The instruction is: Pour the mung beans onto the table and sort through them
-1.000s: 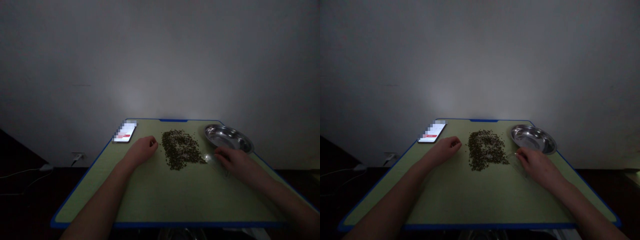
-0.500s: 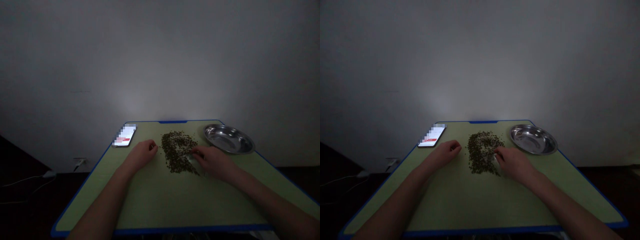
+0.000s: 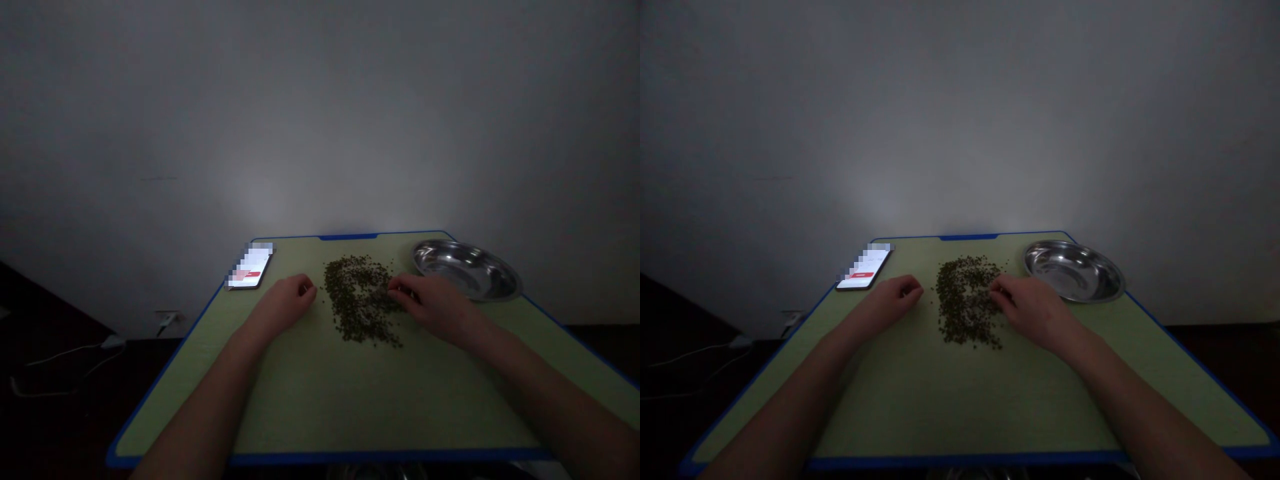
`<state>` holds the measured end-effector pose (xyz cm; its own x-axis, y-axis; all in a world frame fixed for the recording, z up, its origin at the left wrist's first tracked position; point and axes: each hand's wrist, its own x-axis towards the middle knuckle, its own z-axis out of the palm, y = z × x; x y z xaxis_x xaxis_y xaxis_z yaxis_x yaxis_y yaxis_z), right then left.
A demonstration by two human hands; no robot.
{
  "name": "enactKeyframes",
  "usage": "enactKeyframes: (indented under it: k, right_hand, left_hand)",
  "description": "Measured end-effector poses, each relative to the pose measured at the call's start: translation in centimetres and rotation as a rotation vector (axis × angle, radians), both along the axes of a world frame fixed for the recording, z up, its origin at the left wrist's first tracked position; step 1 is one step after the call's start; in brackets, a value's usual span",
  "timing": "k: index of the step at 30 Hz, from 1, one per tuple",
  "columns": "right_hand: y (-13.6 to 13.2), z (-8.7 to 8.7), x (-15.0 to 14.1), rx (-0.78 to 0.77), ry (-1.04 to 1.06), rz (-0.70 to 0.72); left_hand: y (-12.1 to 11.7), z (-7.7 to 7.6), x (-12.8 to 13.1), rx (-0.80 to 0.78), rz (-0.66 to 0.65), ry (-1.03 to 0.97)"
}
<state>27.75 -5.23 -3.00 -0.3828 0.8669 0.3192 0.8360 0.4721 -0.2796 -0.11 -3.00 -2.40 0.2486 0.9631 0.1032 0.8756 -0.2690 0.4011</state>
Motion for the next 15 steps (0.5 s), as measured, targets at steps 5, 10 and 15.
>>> enactKeyframes:
  k: [5,10,15]
  right_hand:
    - [0.0,-0.7,0.9,0.025,-0.060,-0.038]
    - [0.1,-1.0,0.8,0.010,-0.064,-0.067]
    - [-0.5,-1.2,-0.4,0.024,0.004,-0.025]
  left_hand:
    - [0.0,0.1,0.0,-0.007,0.009,-0.005]
    - [0.2,-0.1,0.0,-0.013,0.009,-0.022]
    - [0.1,0.0,0.0,-0.011,0.003,-0.016]
